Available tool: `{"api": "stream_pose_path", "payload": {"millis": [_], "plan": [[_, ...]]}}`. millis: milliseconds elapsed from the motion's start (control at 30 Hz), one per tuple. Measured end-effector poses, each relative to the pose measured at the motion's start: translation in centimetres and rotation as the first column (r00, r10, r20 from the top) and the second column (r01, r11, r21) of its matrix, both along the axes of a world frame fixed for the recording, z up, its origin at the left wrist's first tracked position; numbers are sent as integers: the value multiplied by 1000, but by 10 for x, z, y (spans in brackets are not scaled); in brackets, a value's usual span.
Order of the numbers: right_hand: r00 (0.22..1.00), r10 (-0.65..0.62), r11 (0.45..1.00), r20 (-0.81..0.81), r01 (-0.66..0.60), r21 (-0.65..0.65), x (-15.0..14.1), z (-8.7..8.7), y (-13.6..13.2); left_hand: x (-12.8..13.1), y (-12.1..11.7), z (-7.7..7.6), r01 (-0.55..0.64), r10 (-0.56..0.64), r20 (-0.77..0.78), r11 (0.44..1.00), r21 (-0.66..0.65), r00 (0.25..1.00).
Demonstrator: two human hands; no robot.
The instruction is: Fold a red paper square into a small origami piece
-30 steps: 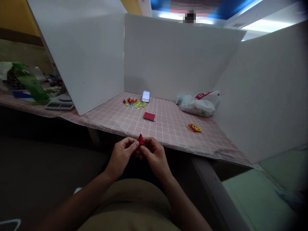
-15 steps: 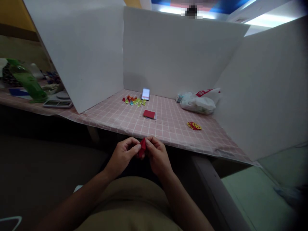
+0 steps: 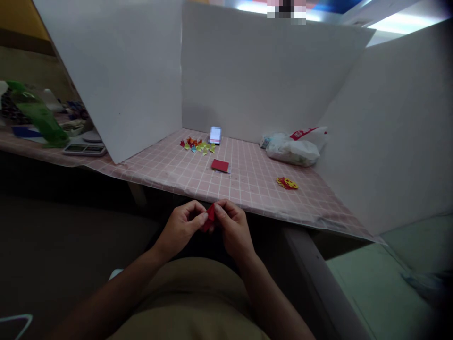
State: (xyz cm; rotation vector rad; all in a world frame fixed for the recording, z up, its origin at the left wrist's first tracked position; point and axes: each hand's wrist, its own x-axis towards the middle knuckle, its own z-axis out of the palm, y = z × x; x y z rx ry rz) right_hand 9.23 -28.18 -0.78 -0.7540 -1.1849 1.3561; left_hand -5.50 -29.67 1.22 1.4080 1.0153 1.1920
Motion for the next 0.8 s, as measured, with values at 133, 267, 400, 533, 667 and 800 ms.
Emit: {"api": "stream_pose_path", "payload": {"millis": [133,267,400,533,667,800], "plan": [[1000,-10,1000,22,10,-6,2,2,0,-1,1,-1,7,-7,-9,1000,8,1000],[999,-17,1000,46,17,3,3,4,0,-1,1,-2,12,-12,-14,1000,14,1000],[994,-41,999,99,39,19,3,6,0,-1,1,-3,20,-20,-8,1000,9,1000],[987,-77,997,140,73,33,2,8,-1,-1,0,-3,19,-19,4,1000,-8,1000],[965,-163,984,208,144,101,2,12,-3,1,0,-4,25,-24,38,999,-23,999],[931,-247,961,268,200,191,1,12,-6,2,0,-4,44,-42,31,998,-51,999]]}}
